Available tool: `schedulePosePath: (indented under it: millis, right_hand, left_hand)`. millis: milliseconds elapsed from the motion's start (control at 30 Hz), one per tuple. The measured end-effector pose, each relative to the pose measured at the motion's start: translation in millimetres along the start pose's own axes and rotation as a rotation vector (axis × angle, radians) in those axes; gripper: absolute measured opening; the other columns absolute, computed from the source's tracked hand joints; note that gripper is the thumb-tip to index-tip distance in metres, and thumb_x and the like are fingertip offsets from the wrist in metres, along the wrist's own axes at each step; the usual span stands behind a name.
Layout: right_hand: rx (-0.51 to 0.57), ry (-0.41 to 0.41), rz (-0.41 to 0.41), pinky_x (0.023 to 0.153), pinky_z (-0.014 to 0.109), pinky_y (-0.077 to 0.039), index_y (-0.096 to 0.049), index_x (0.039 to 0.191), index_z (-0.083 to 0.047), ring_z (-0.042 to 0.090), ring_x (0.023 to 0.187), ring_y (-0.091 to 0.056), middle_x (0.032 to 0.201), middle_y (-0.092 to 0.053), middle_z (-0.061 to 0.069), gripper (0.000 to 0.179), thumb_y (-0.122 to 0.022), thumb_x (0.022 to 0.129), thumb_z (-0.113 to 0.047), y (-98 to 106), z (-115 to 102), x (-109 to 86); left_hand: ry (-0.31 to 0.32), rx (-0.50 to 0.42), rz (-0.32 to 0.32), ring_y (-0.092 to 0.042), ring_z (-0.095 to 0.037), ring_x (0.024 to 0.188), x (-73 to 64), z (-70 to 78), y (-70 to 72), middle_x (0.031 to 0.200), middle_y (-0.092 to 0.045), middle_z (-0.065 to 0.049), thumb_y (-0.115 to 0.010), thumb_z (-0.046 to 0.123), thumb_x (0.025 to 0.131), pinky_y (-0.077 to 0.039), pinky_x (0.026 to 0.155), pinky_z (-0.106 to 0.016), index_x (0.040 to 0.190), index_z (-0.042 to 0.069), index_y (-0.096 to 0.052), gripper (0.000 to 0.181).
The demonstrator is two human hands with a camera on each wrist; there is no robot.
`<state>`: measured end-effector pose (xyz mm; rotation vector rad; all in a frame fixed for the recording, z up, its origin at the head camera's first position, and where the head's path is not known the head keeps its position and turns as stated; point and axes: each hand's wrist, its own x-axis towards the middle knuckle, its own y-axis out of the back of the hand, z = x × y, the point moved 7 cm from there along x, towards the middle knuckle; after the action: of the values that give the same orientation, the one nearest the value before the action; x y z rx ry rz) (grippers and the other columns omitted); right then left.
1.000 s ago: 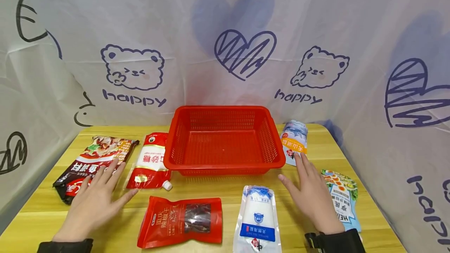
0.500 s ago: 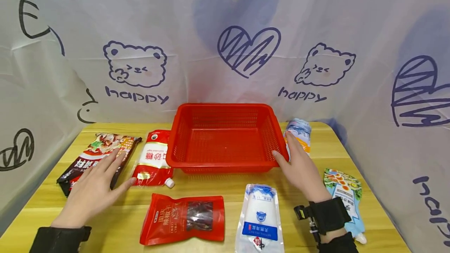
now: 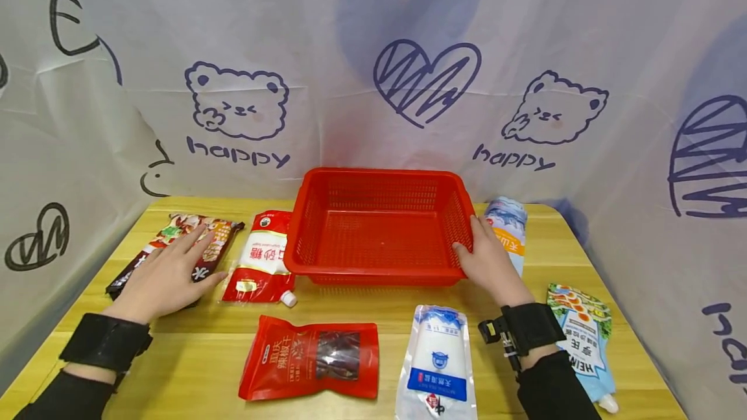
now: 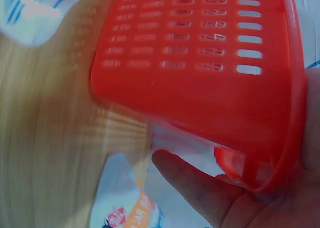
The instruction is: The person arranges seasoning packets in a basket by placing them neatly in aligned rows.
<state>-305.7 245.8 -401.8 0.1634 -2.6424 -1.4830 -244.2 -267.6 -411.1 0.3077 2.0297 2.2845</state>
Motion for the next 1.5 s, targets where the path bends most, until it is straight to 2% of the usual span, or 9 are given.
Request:
schedulePosePath:
  millis: [167,300,467,700,933,1067,1233,1333,1500]
  right_hand:
    - [0.043,-0.017,0.02,0.116,0.07,-0.028,-0.018,0.159,0.012,0.054,0.144,-0.033,0.162,-0.024,0.037,0.068,-0.05,0.105,-0.012,-0.9,3.5,2.6]
    - [0.067,-0.008,0.036,0.118,0.068,-0.027,-0.019,0.159,0.012,0.054,0.145,-0.032,0.161,-0.025,0.038,0.064,-0.045,0.103,-0.006,-0.7,4.6,2.9]
    - [0.08,0.008,0.039,0.119,0.067,-0.026,-0.019,0.159,0.013,0.055,0.146,-0.029,0.16,-0.025,0.039,0.064,-0.041,0.1,0.0,-1.0,3.9,2.4]
    - [0.094,0.001,0.033,0.119,0.067,-0.026,-0.019,0.159,0.013,0.053,0.146,-0.031,0.161,-0.024,0.038,0.064,-0.041,0.1,0.001,-4.8,2.9,3.0]
    - [0.093,-0.017,0.037,0.118,0.067,-0.028,-0.019,0.159,0.013,0.053,0.144,-0.034,0.162,-0.024,0.038,0.064,-0.04,0.1,0.0,-4.6,6.2,2.2]
    - [0.087,-0.02,0.04,0.118,0.067,-0.027,-0.018,0.159,0.013,0.053,0.145,-0.033,0.162,-0.023,0.037,0.064,-0.04,0.1,-0.001,-2.6,7.3,2.3]
    - [0.079,-0.012,0.045,0.119,0.066,-0.027,-0.018,0.159,0.013,0.053,0.146,-0.031,0.162,-0.023,0.038,0.064,-0.04,0.1,-0.001,0.2,5.6,2.3]
    - [0.084,-0.014,0.039,0.119,0.066,-0.027,-0.018,0.159,0.013,0.053,0.146,-0.032,0.162,-0.023,0.038,0.064,-0.04,0.1,0.0,0.3,4.7,2.0]
    - [0.089,-0.015,0.031,0.119,0.066,-0.026,-0.019,0.159,0.013,0.054,0.146,-0.03,0.162,-0.022,0.038,0.063,-0.04,0.101,0.001,-2.0,3.1,1.5]
  left_hand:
    - [0.011,0.012,-0.053,-0.036,-0.056,0.143,23.4,-15.1,-10.1,0.161,-0.033,-0.032,-0.069,0.05,0.095,-0.032,0.108,-0.078,0.158,-0.003,-0.037,0.088]
    - [0.046,-0.006,-0.087,-0.033,-0.056,0.144,40.1,-26.8,-16.1,0.159,-0.032,-0.034,-0.069,0.048,0.095,-0.031,0.106,-0.08,0.156,-0.004,-0.037,0.086]
    - [0.092,-0.036,-0.142,-0.028,-0.058,0.145,54.8,-33.8,-24.6,0.16,-0.029,-0.035,-0.066,0.048,0.096,-0.03,0.105,-0.082,0.156,-0.003,-0.037,0.084]
    - [0.148,-0.071,-0.181,-0.025,-0.064,0.143,63.5,-36.7,-37.3,0.159,-0.025,-0.04,-0.068,0.046,0.094,-0.031,0.102,-0.083,0.155,-0.005,-0.035,0.086]
    - [0.154,-0.054,-0.18,-0.027,-0.065,0.139,69.2,-38.4,-50.2,0.157,-0.025,-0.04,-0.07,0.04,0.092,-0.042,0.093,-0.081,0.154,-0.007,-0.034,0.086]
    - [0.14,-0.063,-0.171,-0.027,-0.066,0.137,72.7,-36.4,-49.5,0.154,-0.027,-0.041,-0.07,0.031,0.092,-0.041,0.095,-0.08,0.153,-0.01,-0.035,0.081]
    - [0.135,-0.05,-0.12,-0.041,-0.066,0.126,76.5,-31.9,-44.3,0.145,-0.04,-0.041,-0.071,0.024,0.086,-0.047,0.09,-0.075,0.146,-0.012,-0.042,0.076]
    - [0.167,-0.058,-0.118,-0.046,-0.067,0.119,79.5,-29.5,-44.3,0.139,-0.044,-0.041,-0.071,0.02,0.085,-0.049,0.081,-0.077,0.142,-0.012,-0.045,0.071]
    - [0.237,-0.056,-0.183,-0.046,-0.071,0.116,83.9,-27.7,-49.4,0.136,-0.044,-0.043,-0.066,0.014,0.087,-0.046,0.074,-0.085,0.14,-0.014,-0.043,0.064]
